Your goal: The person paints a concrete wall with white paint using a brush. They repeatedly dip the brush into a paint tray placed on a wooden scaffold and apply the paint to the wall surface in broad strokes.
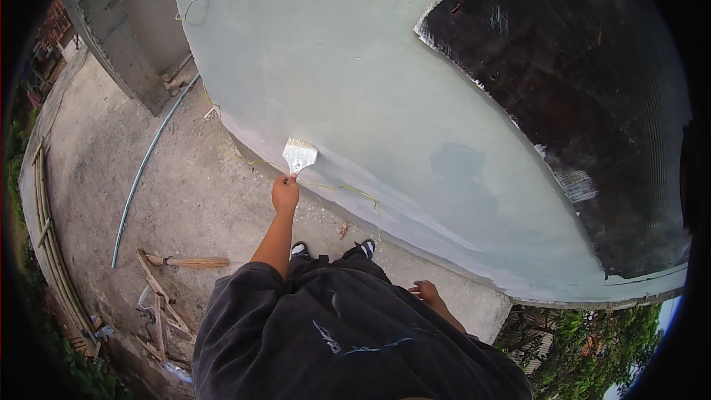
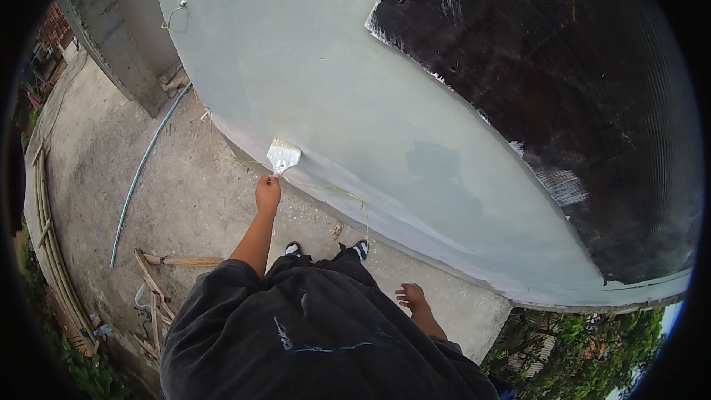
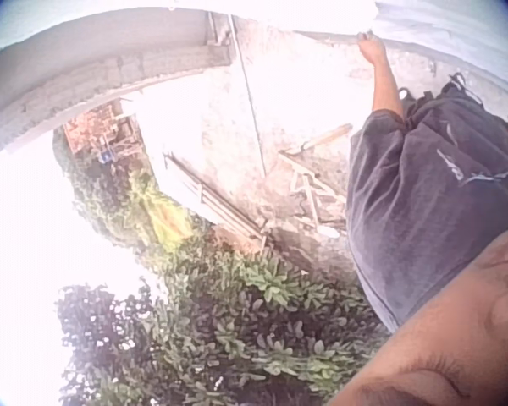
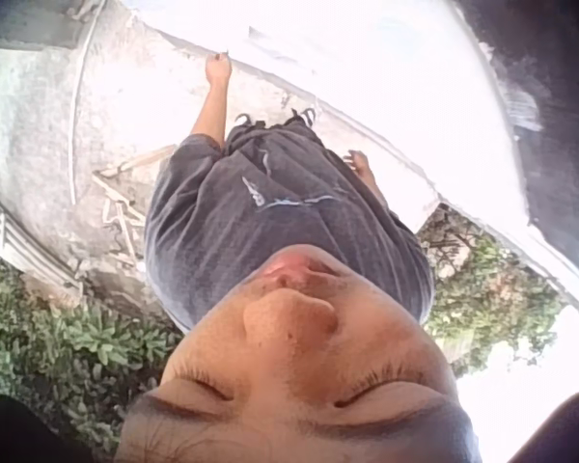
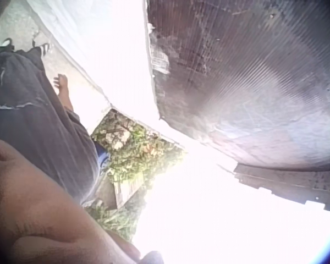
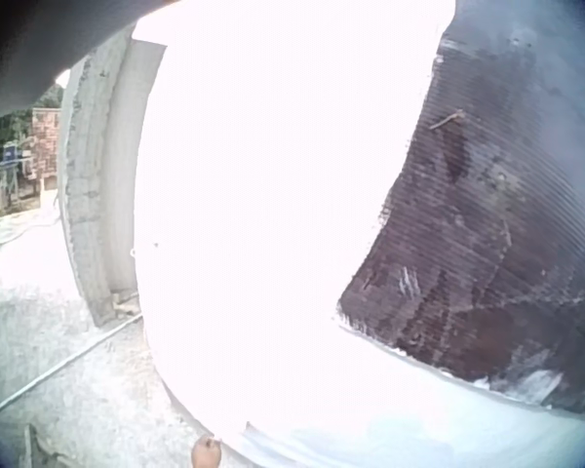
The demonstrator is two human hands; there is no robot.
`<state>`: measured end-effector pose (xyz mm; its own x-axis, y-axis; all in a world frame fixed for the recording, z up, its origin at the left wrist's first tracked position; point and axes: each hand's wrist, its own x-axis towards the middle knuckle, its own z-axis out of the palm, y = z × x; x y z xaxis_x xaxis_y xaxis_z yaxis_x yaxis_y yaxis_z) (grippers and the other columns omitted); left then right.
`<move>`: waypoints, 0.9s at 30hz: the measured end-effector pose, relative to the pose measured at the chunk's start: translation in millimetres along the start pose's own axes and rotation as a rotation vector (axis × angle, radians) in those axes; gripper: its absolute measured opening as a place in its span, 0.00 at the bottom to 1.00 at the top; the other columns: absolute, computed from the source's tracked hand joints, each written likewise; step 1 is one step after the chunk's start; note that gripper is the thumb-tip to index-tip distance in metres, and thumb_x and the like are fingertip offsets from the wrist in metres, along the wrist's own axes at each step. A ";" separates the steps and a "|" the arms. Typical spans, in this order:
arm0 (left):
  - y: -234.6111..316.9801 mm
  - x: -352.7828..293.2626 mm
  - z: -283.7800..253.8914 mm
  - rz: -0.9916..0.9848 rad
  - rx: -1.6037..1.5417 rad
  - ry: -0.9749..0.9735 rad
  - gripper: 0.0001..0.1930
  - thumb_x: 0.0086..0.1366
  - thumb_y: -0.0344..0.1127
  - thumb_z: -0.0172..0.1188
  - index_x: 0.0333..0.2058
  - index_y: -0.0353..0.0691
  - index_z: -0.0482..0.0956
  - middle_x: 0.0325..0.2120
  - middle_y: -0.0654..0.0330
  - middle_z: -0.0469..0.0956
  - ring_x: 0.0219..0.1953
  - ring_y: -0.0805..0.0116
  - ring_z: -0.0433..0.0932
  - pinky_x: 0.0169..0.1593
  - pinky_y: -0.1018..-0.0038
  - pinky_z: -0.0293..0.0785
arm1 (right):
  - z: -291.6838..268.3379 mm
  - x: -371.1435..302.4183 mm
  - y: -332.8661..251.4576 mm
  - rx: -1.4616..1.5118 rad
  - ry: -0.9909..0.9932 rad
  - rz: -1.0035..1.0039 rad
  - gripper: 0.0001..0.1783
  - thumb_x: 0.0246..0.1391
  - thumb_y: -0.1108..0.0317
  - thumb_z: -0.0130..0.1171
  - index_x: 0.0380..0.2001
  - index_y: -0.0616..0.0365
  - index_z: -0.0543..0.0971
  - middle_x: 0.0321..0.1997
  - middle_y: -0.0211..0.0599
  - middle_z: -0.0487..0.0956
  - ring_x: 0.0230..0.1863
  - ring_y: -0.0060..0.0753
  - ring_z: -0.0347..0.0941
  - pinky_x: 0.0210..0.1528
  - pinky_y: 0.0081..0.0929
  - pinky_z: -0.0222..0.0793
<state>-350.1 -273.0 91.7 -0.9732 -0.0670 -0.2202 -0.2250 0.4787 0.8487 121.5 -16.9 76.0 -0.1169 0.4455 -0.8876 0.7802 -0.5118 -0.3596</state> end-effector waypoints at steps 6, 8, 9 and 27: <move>-5.3 0.3 -6.7 0.061 -0.151 -0.091 0.17 0.62 0.46 0.59 0.29 0.35 0.75 0.22 0.53 0.78 0.25 0.53 0.75 0.32 0.63 0.68 | 1.2 -0.1 4.4 -0.008 -0.003 0.011 0.14 0.58 0.60 0.51 0.45 0.50 0.70 0.34 0.37 0.80 0.30 0.33 0.75 0.29 0.34 0.69; -5.8 -1.1 -8.5 0.092 -0.424 -0.167 0.17 0.62 0.46 0.59 0.28 0.35 0.75 0.22 0.53 0.78 0.25 0.53 0.75 0.32 0.63 0.68 | 3.5 -0.1 6.8 0.003 -0.011 0.015 0.14 0.58 0.60 0.51 0.46 0.51 0.70 0.34 0.37 0.80 0.30 0.33 0.75 0.29 0.34 0.69; -12.7 5.1 -4.2 0.072 -0.387 -0.160 0.17 0.61 0.46 0.59 0.27 0.35 0.75 0.22 0.52 0.78 0.26 0.52 0.75 0.32 0.63 0.68 | 3.3 0.1 4.6 0.009 -0.019 0.014 0.14 0.58 0.60 0.51 0.46 0.51 0.70 0.35 0.37 0.80 0.30 0.33 0.75 0.29 0.34 0.69; 164.3 14.3 -159.5 0.160 -0.711 -0.190 0.13 0.66 0.43 0.56 0.26 0.44 0.72 0.15 0.69 0.67 0.15 0.84 0.62 0.17 0.83 0.55 | 8.2 5.9 -10.8 -0.058 -0.058 -0.004 0.15 0.57 0.60 0.50 0.46 0.51 0.69 0.36 0.39 0.80 0.31 0.34 0.75 0.31 0.35 0.70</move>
<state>-408.7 -335.0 304.7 -0.9859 0.1394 -0.0928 -0.1216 -0.2148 0.9691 107.3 -14.8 72.3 -0.1538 0.4035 -0.9020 0.8138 -0.4660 -0.3472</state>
